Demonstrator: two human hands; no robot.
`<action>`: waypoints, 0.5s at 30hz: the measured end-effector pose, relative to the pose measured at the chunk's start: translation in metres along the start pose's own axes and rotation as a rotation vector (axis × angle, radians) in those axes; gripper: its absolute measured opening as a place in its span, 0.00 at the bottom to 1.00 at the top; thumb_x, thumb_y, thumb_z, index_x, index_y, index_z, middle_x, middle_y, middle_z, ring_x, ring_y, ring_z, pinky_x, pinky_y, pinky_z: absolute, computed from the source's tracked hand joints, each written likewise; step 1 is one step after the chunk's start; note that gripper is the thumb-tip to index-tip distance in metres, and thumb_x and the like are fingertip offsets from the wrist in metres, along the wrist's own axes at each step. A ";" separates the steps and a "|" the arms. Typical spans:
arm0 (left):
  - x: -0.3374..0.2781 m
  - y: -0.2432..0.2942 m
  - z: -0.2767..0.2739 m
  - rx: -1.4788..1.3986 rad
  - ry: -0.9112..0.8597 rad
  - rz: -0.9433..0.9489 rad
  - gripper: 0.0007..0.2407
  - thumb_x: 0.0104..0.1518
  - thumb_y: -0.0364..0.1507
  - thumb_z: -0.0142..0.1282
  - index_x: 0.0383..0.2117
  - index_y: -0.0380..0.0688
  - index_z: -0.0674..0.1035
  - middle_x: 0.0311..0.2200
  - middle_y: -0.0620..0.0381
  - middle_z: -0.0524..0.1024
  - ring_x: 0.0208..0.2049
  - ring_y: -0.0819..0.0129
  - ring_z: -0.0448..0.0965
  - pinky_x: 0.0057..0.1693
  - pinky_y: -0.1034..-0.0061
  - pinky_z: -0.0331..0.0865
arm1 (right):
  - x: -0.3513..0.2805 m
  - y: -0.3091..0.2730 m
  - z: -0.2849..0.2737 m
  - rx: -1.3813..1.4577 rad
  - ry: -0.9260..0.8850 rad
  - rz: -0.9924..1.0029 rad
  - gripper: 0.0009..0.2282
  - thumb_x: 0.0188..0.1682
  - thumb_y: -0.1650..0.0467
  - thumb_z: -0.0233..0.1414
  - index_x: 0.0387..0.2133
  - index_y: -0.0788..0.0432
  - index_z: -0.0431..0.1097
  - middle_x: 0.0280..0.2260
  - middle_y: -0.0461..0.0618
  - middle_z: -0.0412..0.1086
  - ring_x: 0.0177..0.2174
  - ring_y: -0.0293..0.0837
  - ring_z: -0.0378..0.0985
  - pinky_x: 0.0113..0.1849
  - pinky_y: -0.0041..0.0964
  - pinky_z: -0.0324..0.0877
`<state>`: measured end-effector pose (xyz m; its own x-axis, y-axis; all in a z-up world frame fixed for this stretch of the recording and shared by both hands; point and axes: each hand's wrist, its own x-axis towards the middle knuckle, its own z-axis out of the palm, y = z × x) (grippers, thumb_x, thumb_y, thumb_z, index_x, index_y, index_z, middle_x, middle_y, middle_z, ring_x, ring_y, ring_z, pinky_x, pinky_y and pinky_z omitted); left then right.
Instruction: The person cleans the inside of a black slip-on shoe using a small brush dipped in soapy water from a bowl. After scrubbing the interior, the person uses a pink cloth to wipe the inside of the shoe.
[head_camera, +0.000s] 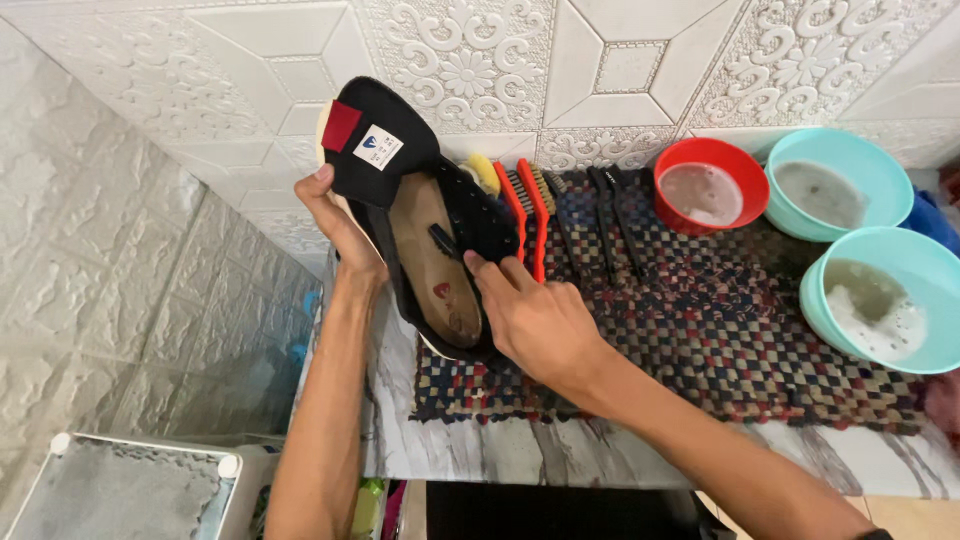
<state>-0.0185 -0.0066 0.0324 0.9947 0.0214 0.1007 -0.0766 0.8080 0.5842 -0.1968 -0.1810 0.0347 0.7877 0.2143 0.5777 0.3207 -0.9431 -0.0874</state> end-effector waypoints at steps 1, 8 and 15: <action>-0.004 -0.001 0.001 0.000 0.015 0.002 0.27 0.54 0.46 0.52 0.57 0.41 0.79 0.46 0.42 0.81 0.42 0.57 0.83 0.54 0.66 0.79 | -0.012 -0.008 -0.007 0.007 -0.011 -0.006 0.11 0.59 0.66 0.46 0.50 0.48 0.73 0.31 0.46 0.68 0.12 0.57 0.77 0.18 0.50 0.75; 0.000 -0.001 0.000 -0.040 -0.034 -0.025 0.26 0.54 0.45 0.52 0.55 0.42 0.79 0.43 0.41 0.82 0.41 0.57 0.83 0.53 0.66 0.80 | -0.024 -0.007 -0.019 0.014 -0.145 0.027 0.14 0.56 0.68 0.45 0.51 0.46 0.75 0.26 0.45 0.68 0.11 0.58 0.77 0.17 0.53 0.75; 0.016 -0.010 -0.021 -0.004 -0.005 -0.034 0.26 0.54 0.46 0.52 0.55 0.44 0.79 0.44 0.46 0.80 0.40 0.59 0.81 0.52 0.68 0.78 | -0.033 -0.017 -0.025 0.054 -0.130 0.030 0.13 0.54 0.68 0.46 0.48 0.46 0.76 0.24 0.43 0.69 0.14 0.60 0.79 0.20 0.55 0.77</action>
<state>-0.0007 -0.0020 0.0116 0.9963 -0.0090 0.0852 -0.0427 0.8102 0.5845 -0.2415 -0.1780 0.0375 0.8576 0.2205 0.4646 0.3210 -0.9353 -0.1487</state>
